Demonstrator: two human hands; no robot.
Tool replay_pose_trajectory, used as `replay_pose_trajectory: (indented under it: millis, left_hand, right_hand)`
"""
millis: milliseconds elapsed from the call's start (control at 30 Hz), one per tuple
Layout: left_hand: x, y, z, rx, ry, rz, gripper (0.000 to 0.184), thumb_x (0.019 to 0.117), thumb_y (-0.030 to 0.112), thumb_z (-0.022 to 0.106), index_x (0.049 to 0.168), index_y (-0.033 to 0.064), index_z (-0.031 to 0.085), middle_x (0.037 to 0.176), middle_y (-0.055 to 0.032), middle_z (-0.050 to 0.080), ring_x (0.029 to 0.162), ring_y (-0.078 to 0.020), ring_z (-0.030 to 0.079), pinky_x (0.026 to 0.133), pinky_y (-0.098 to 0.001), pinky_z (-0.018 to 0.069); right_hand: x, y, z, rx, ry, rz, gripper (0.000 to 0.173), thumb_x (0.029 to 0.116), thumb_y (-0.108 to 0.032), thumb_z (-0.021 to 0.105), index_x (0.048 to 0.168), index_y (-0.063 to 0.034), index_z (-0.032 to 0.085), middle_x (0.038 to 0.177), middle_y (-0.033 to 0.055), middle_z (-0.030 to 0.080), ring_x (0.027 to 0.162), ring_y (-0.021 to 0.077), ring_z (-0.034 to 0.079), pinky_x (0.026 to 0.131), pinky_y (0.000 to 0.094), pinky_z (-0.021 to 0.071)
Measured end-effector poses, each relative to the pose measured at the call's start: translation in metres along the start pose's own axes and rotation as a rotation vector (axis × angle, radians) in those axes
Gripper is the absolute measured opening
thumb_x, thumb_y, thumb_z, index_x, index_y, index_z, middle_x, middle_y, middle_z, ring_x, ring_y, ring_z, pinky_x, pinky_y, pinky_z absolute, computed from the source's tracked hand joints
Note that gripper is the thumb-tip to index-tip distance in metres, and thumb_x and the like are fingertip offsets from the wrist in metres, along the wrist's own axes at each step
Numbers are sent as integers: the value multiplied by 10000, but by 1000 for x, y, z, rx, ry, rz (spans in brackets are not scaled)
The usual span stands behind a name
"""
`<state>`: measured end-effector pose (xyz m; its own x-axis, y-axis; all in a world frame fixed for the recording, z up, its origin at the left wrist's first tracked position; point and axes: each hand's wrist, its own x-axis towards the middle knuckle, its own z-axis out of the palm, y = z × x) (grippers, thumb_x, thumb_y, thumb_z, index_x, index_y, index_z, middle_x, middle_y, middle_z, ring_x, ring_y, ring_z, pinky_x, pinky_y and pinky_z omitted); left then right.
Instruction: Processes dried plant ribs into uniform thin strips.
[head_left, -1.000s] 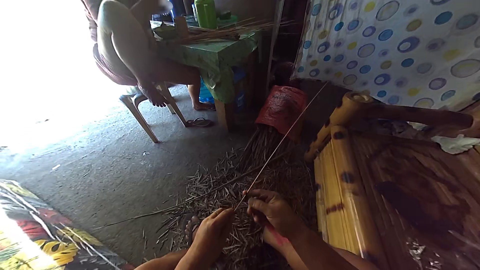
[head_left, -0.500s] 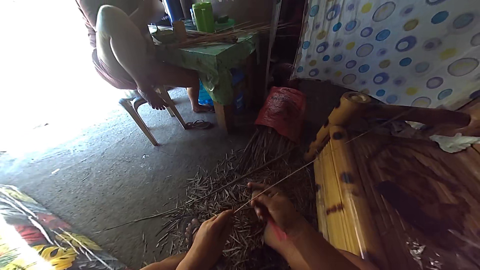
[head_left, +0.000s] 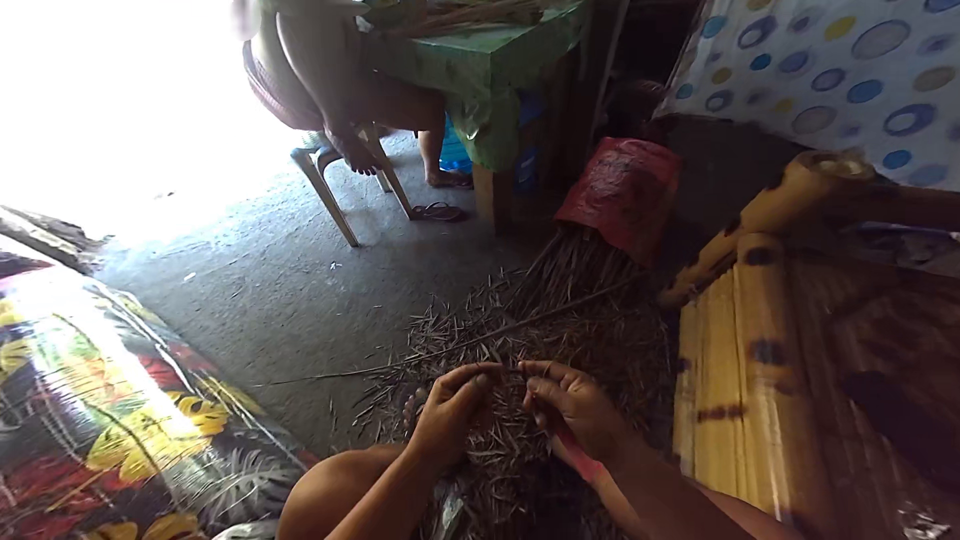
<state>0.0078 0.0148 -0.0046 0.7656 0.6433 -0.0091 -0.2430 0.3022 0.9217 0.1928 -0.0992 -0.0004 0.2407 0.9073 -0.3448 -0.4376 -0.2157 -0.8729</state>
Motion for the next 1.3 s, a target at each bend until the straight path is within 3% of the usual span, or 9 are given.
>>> replay_pose_trajectory:
  millis: [167,267,433,633,733,867,1100,1233,1300]
  left_hand:
    - [1,7,8,-295,81,-262,505,1067,305,286,1158,55,715,887,-54,709,735,-131,663,681,-282,568]
    - [2,5,4,-252,-22,-264,328,1037,145,466,1274,45,670,904,-61,685,688,-102,633,641,-253,563]
    - [1,-1,10,-169,-68,-339,396,1022,55,533,1412,82,474,895,-105,676,570,-75,567,514,-205,480]
    - [0,7,9,-147,-22,-497,208,1049,156,542,1179,21,632,773,-44,623,484,-42,507,432,-175,446]
    - [-4,12,7,-211,-115,-565,340,1086,239,407,1084,43,686,642,42,538,431,-1,431,398,-147,386]
    - [-6,12,5,-232,-137,-524,254,1065,209,479,976,61,666,615,35,522,441,-19,458,414,-165,410]
    - [-3,13,6,34,14,-402,221,1043,149,542,965,21,705,625,2,565,448,-36,466,423,-180,415]
    - [-5,9,6,98,-39,-310,202,1031,154,574,964,27,716,625,-4,574,454,-44,474,424,-190,410]
    - [-6,9,7,133,-51,-278,198,1032,161,580,975,29,717,617,-5,567,450,-50,475,417,-194,407]
  right_hand:
    - [-4,-4,5,17,-49,23,356,1037,-98,550,1379,-5,574,821,99,678,566,121,601,500,250,523]
    - [-3,-3,7,142,-72,71,341,1052,-106,526,1372,1,574,819,99,665,567,119,599,501,244,528]
    - [-1,3,4,250,-101,109,277,1057,-113,508,1283,13,609,797,99,666,565,115,610,512,242,541]
    - [1,4,2,217,-43,55,226,1051,-86,515,1225,10,621,771,104,668,546,125,605,496,250,531]
    - [5,2,-3,208,-13,-21,217,1044,-74,511,1216,3,619,752,98,659,534,121,593,492,253,526]
    - [4,-1,-8,136,-39,-15,233,1054,-95,505,1232,16,608,766,94,658,542,117,594,490,242,521]
    - [1,-15,-12,101,145,-156,214,1015,-93,399,1063,-2,587,770,98,695,555,126,631,484,245,528]
    - [-4,-14,-15,26,-51,-157,229,1057,-103,445,1219,-16,581,812,94,677,652,172,664,598,323,592]
    - [-4,-12,-14,-44,-131,-104,240,1078,-131,450,1268,-37,564,796,77,662,625,156,647,577,300,582]
